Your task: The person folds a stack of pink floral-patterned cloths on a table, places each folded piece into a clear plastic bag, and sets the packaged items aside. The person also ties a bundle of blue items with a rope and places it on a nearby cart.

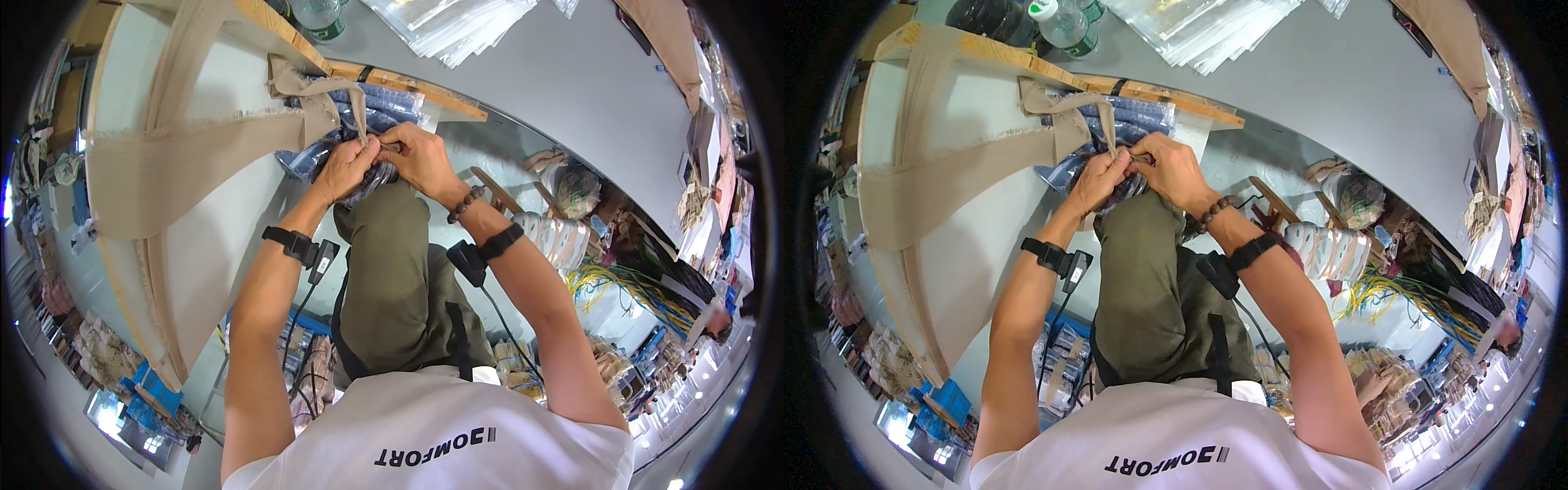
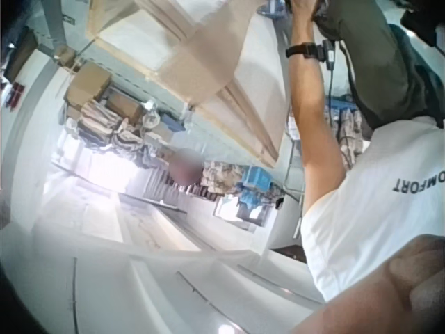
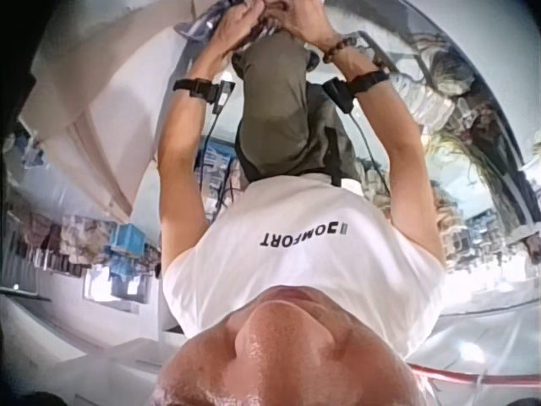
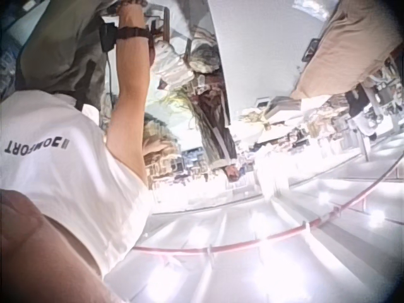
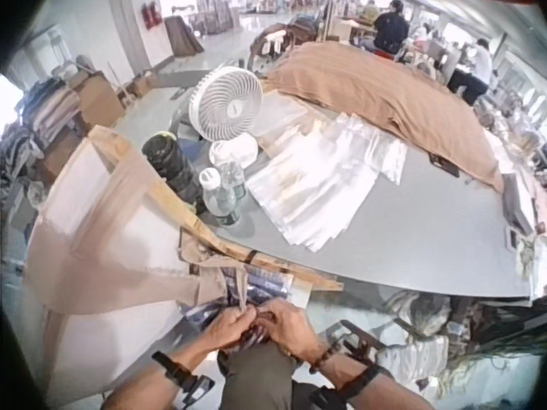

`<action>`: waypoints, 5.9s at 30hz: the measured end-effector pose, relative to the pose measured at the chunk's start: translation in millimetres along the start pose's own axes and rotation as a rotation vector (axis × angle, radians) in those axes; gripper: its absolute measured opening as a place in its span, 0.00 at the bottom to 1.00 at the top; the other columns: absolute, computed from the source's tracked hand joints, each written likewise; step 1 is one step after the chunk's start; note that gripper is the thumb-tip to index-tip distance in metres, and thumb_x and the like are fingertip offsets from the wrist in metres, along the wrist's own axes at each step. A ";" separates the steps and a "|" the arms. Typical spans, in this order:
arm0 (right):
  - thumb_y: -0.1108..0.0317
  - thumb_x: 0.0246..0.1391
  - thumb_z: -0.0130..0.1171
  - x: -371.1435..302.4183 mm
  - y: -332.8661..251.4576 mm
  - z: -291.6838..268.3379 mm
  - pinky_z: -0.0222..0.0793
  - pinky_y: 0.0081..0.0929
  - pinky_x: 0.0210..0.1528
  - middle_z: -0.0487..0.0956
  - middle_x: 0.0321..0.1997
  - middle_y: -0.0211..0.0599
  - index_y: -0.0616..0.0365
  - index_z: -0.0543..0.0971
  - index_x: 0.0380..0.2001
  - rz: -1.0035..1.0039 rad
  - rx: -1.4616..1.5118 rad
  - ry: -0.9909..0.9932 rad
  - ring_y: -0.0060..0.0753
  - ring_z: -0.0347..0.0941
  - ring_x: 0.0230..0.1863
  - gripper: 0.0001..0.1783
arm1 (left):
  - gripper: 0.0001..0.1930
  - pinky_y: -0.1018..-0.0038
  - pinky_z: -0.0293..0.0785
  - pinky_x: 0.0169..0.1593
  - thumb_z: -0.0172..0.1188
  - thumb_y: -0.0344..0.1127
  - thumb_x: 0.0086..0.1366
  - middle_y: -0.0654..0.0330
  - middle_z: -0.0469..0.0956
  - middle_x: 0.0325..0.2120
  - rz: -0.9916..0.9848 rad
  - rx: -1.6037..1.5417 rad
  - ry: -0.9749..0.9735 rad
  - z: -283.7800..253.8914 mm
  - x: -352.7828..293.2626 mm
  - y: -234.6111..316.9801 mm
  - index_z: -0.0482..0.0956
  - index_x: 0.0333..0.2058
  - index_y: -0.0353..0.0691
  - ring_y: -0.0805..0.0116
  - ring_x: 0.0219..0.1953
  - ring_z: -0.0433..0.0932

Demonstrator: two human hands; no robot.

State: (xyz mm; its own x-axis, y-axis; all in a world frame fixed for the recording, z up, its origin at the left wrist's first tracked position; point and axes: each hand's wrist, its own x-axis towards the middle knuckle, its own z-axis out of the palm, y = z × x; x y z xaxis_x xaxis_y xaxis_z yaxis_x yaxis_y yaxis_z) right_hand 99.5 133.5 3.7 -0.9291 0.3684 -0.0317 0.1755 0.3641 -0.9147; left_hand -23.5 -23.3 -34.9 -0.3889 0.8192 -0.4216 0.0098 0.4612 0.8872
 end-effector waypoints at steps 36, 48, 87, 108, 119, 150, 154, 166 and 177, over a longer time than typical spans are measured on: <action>0.75 0.45 0.63 38.4 -17.5 -36.8 0.73 0.37 0.50 0.79 0.44 0.35 0.55 0.83 0.40 -0.483 -0.462 -0.011 0.44 0.74 0.49 0.16 | 0.20 0.51 0.62 0.61 0.68 0.40 0.57 0.54 0.72 0.57 0.358 0.930 0.697 16.0 -64.3 27.0 0.78 0.47 0.40 0.49 0.58 0.70; 0.62 0.65 0.55 115.7 -20.8 -2.7 0.67 0.40 0.60 0.75 0.64 0.36 0.53 0.77 0.60 -0.557 -0.417 -0.372 0.41 0.70 0.62 0.22 | 0.45 0.50 0.50 0.72 0.70 0.44 0.58 0.43 0.58 0.68 -0.096 0.422 0.973 49.3 -71.6 -2.0 0.58 0.69 0.34 0.40 0.68 0.57; 0.54 0.70 0.54 155.8 -119.8 -137.9 0.62 0.17 0.18 0.73 0.13 0.28 0.62 0.81 0.29 0.275 0.217 -0.903 0.18 0.66 0.14 0.23 | 0.15 0.62 0.77 0.48 0.58 0.40 0.65 0.40 0.83 0.39 -0.426 -0.372 0.843 188.0 -15.2 -367.3 0.85 0.43 0.38 0.47 0.44 0.83; 0.59 0.64 0.60 60.0 -153.7 0.8 0.69 0.40 0.29 0.76 0.22 0.45 0.58 0.81 0.28 -0.830 -0.547 -1.001 0.54 0.73 0.24 0.15 | 0.19 0.81 0.64 0.23 0.52 0.48 0.75 0.61 0.81 0.25 -0.081 -1.381 0.585 51.1 -133.9 50.3 0.82 0.39 0.37 0.80 0.23 0.75; 0.44 0.62 0.60 95.0 -120.1 63.7 0.74 0.30 0.39 0.84 0.43 0.48 0.55 0.85 0.51 0.223 -0.231 -1.458 0.37 0.79 0.35 0.27 | 0.17 0.73 0.73 0.34 0.68 0.39 0.59 0.59 0.84 0.30 -0.072 -0.705 0.774 60.1 -137.0 50.4 0.85 0.39 0.29 0.74 0.31 0.78; 0.62 0.65 0.55 118.6 -66.9 32.6 0.73 0.27 0.43 0.85 0.33 0.36 0.67 0.86 0.39 0.208 0.089 -0.873 0.29 0.78 0.32 0.18 | 0.09 0.74 0.71 0.32 0.66 0.33 0.64 0.54 0.78 0.31 -0.152 -0.200 1.286 99.8 -105.8 21.4 0.81 0.32 0.32 0.68 0.26 0.75; 0.66 0.71 0.49 120.8 -46.6 44.7 0.73 0.30 0.52 0.80 0.29 0.33 0.62 0.79 0.34 0.530 0.767 -1.130 0.25 0.74 0.33 0.15 | 0.15 0.81 0.70 0.34 0.60 0.41 0.73 0.58 0.79 0.40 0.285 -0.647 1.236 106.1 -96.1 6.7 0.78 0.35 0.33 0.78 0.30 0.73; 0.65 0.64 0.59 120.4 -40.4 32.4 0.72 0.30 0.36 0.82 0.25 0.43 0.64 0.84 0.36 -0.312 -0.054 -1.320 0.29 0.76 0.28 0.12 | 0.12 0.79 0.67 0.37 0.57 0.39 0.75 0.61 0.79 0.32 0.174 -0.606 1.218 89.4 -136.1 12.0 0.79 0.36 0.35 0.77 0.33 0.70; 0.61 0.71 0.54 125.8 -55.5 27.3 0.65 0.19 0.31 0.76 0.26 0.23 0.63 0.82 0.41 0.095 0.124 -1.217 0.13 0.66 0.27 0.15 | 0.11 0.79 0.72 0.35 0.67 0.32 0.66 0.59 0.81 0.37 -0.004 -0.349 1.317 88.9 -58.7 47.6 0.82 0.41 0.30 0.76 0.30 0.76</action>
State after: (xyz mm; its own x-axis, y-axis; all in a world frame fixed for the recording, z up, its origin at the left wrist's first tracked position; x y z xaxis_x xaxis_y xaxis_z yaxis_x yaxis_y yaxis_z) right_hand -36.0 136.4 39.5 -0.6237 -0.6745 -0.3950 0.2886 0.2708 -0.9183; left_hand 81.7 -19.1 15.4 -0.9734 -0.2018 -0.1088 -0.1484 0.1926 0.9700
